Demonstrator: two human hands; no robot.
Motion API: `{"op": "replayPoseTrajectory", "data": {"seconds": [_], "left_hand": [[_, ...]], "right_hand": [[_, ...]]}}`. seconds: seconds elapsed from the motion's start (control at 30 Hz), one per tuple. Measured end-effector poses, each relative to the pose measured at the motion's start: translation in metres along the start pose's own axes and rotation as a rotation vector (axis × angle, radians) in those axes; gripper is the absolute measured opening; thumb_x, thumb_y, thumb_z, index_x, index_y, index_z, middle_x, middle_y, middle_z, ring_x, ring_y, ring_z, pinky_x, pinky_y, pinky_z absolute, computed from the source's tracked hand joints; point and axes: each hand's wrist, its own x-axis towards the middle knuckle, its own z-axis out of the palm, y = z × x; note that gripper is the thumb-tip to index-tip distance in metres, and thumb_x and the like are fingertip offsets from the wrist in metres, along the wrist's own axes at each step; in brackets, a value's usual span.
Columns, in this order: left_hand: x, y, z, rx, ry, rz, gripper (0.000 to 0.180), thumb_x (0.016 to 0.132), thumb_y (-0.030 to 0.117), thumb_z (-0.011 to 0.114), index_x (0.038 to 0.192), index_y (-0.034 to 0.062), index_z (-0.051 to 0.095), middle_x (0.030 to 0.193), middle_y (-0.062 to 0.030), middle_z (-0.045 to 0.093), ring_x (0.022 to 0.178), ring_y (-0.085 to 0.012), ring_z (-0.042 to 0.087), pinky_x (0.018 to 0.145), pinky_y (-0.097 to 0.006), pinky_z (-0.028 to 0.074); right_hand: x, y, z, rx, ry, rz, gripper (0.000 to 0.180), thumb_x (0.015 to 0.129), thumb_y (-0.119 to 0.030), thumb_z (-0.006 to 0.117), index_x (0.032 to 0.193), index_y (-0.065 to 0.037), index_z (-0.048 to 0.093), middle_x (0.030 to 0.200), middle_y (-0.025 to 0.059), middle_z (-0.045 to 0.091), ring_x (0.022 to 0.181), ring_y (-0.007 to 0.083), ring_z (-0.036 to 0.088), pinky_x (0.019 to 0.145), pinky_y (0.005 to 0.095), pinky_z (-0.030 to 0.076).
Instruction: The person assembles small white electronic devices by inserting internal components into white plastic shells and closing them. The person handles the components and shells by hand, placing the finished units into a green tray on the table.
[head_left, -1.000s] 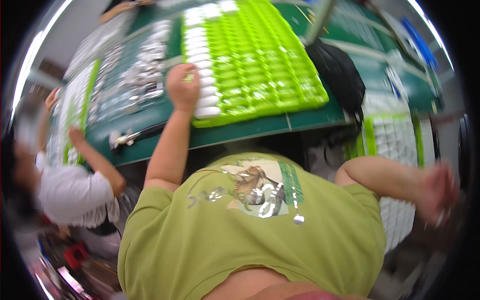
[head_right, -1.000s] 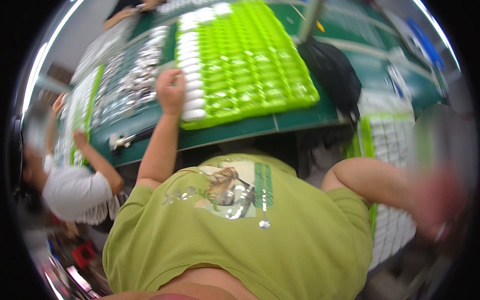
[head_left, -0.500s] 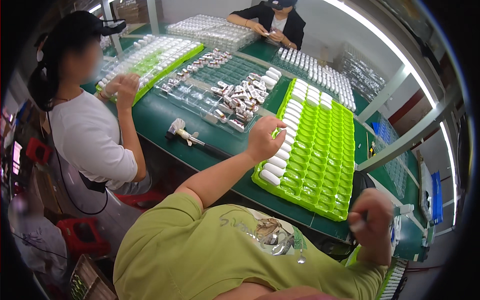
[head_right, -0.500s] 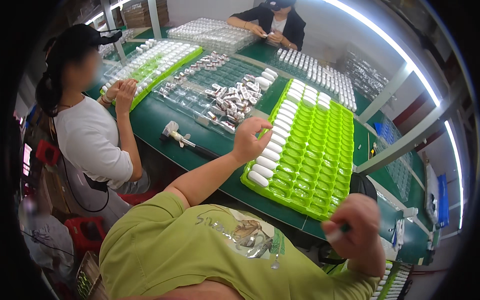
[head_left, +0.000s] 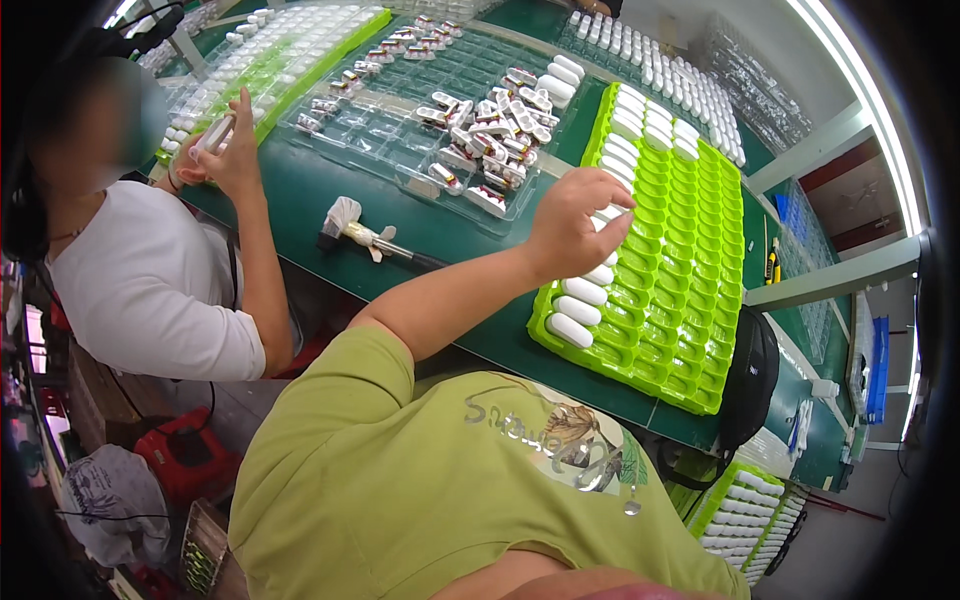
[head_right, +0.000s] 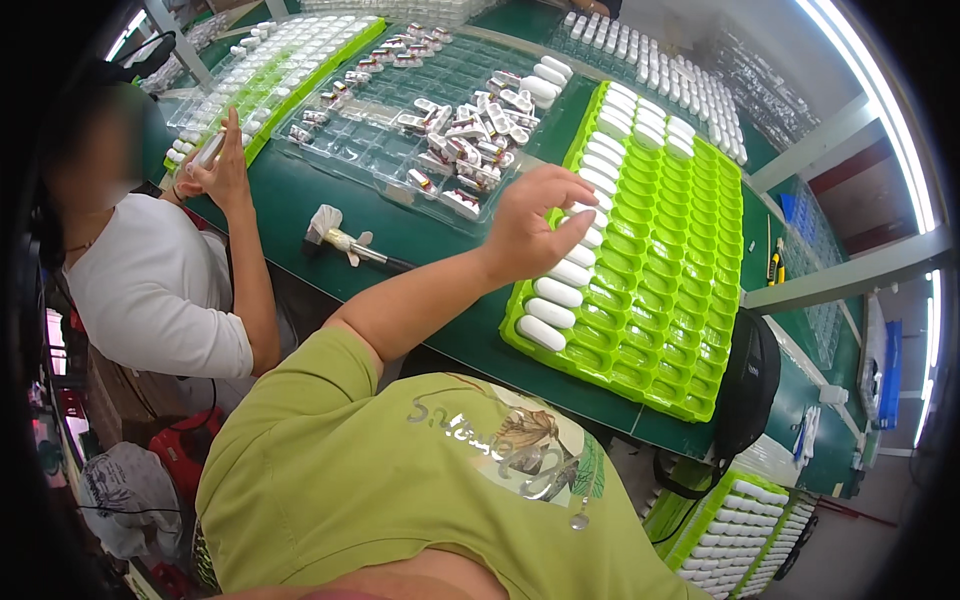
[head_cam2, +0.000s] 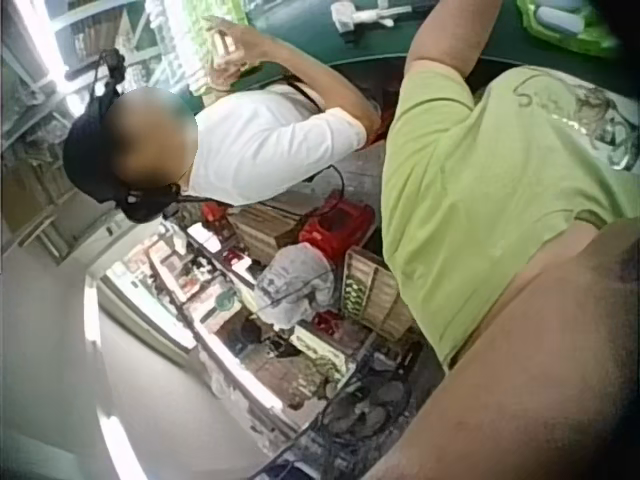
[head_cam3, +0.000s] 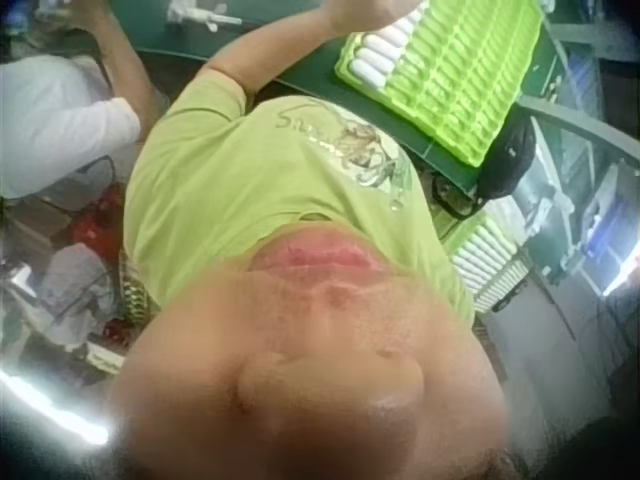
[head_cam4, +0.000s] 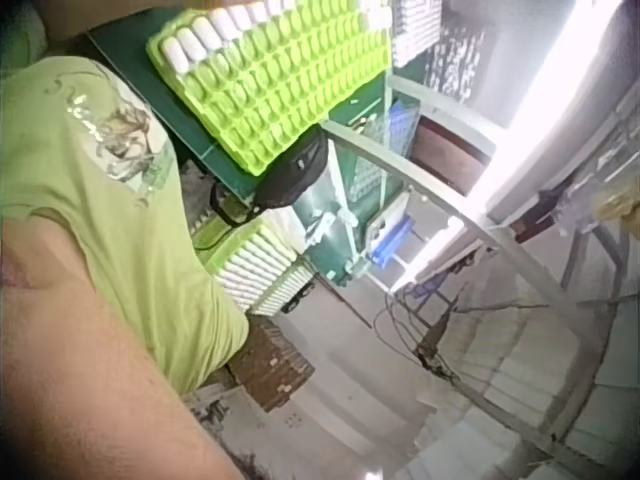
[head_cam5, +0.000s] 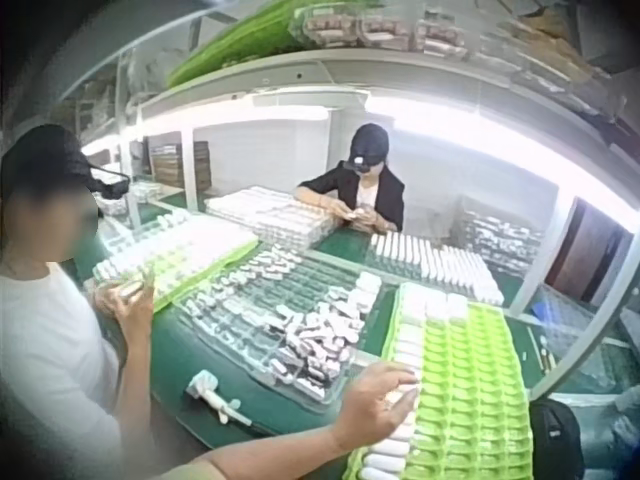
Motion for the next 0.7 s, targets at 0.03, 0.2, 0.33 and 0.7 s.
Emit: {"op": "replayPoseTrajectory", "data": {"seconds": [0.03,0.2,0.33,0.7], "left_hand": [[0.0,0.0,0.001,-0.031,-0.01,-0.02,0.011,0.078,0.005,0.072,0.089,0.0052,0.069,0.095,-0.009,0.068,0.077,-0.0194,0.061,0.07,-0.031,0.05],[-0.001,0.003,0.0,-0.071,-0.028,-0.023,0.012,0.078,0.004,0.071,0.09,0.0053,0.068,0.094,-0.0083,0.068,0.078,-0.0202,0.061,0.07,-0.031,0.05],[-0.003,0.0,-0.009,-0.07,-0.123,-0.153,0.011,0.079,0.005,0.072,0.089,0.0048,0.069,0.09,-0.008,0.067,0.076,-0.02,0.062,0.068,-0.031,0.05],[0.082,-0.054,-0.041,0.614,-0.538,-0.268,0.022,0.083,0.03,0.068,0.088,0.0086,0.072,0.086,-0.0096,0.07,0.081,-0.028,0.067,0.071,-0.039,0.053]], "right_hand": [[0.001,-0.003,-0.004,0.005,-0.001,-0.004,0.035,0.082,-0.033,0.064,0.098,-0.004,0.071,0.09,0.0203,0.071,0.082,0.039,0.068,0.074,0.0452,0.054],[0.007,-0.012,-0.019,0.039,-0.004,-0.022,0.034,0.082,-0.032,0.064,0.101,-0.004,0.071,0.092,0.0197,0.071,0.083,0.0384,0.069,0.075,0.0445,0.054],[0.011,-0.012,-0.022,0.058,-0.023,-0.046,0.034,0.083,-0.031,0.063,0.103,-0.004,0.07,0.093,0.0191,0.071,0.083,0.038,0.069,0.075,0.0439,0.054],[-0.022,-0.017,-0.08,0.234,0.203,-0.174,0.027,0.089,-0.019,0.059,0.108,-0.003,0.068,0.092,0.0146,0.072,0.079,0.0288,0.07,0.071,0.0371,0.055]]}}
